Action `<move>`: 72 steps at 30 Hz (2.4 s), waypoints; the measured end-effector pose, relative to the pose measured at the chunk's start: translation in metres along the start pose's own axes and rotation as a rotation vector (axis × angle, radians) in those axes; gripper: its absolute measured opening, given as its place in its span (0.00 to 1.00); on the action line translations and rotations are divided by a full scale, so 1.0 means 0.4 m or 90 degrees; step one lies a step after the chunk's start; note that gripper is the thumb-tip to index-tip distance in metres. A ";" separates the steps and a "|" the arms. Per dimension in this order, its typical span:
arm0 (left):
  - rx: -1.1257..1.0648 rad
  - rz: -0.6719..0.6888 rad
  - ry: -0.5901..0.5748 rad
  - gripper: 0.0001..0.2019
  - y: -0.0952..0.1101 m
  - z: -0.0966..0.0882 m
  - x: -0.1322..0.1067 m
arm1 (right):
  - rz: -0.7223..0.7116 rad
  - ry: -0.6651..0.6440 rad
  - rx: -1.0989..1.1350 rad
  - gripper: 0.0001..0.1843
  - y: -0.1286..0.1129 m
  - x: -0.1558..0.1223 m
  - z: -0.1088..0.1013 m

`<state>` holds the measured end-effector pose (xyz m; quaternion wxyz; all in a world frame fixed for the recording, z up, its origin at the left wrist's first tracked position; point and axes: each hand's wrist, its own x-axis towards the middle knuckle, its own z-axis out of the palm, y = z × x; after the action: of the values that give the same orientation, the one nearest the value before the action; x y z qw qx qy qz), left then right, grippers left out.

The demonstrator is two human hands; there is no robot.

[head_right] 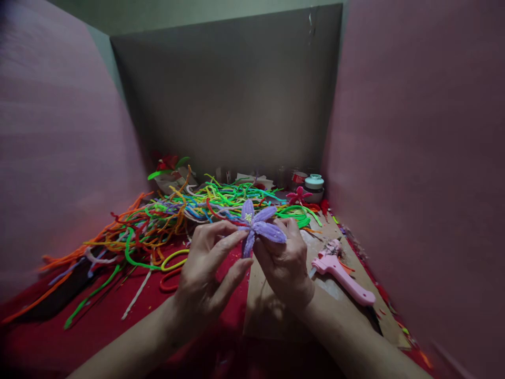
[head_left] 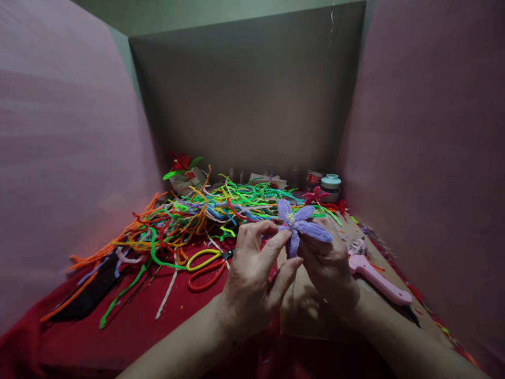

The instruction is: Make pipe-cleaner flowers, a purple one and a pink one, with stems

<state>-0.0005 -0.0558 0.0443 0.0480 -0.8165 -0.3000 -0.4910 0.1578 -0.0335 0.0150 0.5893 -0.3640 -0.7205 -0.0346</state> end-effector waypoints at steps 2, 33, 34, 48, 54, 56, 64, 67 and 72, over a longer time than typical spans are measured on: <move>-0.015 -0.009 0.003 0.14 -0.005 -0.013 0.009 | 0.012 -0.004 0.015 0.06 -0.002 0.000 -0.001; -0.278 -0.370 -0.139 0.14 -0.036 -0.068 0.106 | -0.101 -0.060 0.067 0.09 -0.033 0.026 -0.024; -0.276 -0.353 -0.132 0.13 -0.040 -0.071 0.112 | -0.107 -0.070 0.075 0.09 -0.032 0.026 -0.024; -0.374 -0.129 -0.365 0.16 -0.064 -0.076 0.149 | -0.166 -0.080 0.089 0.07 -0.039 0.032 -0.023; -0.346 -0.263 -0.301 0.14 -0.043 -0.070 0.112 | -0.163 -0.069 0.070 0.08 -0.042 0.027 -0.022; -0.334 -0.308 -0.281 0.14 -0.038 -0.070 0.111 | -0.157 -0.071 0.075 0.08 -0.044 0.028 -0.022; -0.219 -0.256 -0.175 0.12 -0.035 -0.077 0.115 | -0.097 -0.116 0.104 0.08 -0.042 0.030 -0.023; -0.132 -0.120 -0.078 0.13 -0.024 -0.084 0.096 | -0.064 -0.112 0.106 0.08 -0.037 0.018 -0.022; -0.056 0.025 0.003 0.19 -0.008 -0.092 0.052 | 0.088 -0.068 0.205 0.07 -0.026 0.001 -0.005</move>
<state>-0.0236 -0.0576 0.0797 0.0224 -0.8226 -0.2616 -0.5044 0.1538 -0.0419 0.0197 0.6017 -0.3147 -0.7204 0.1409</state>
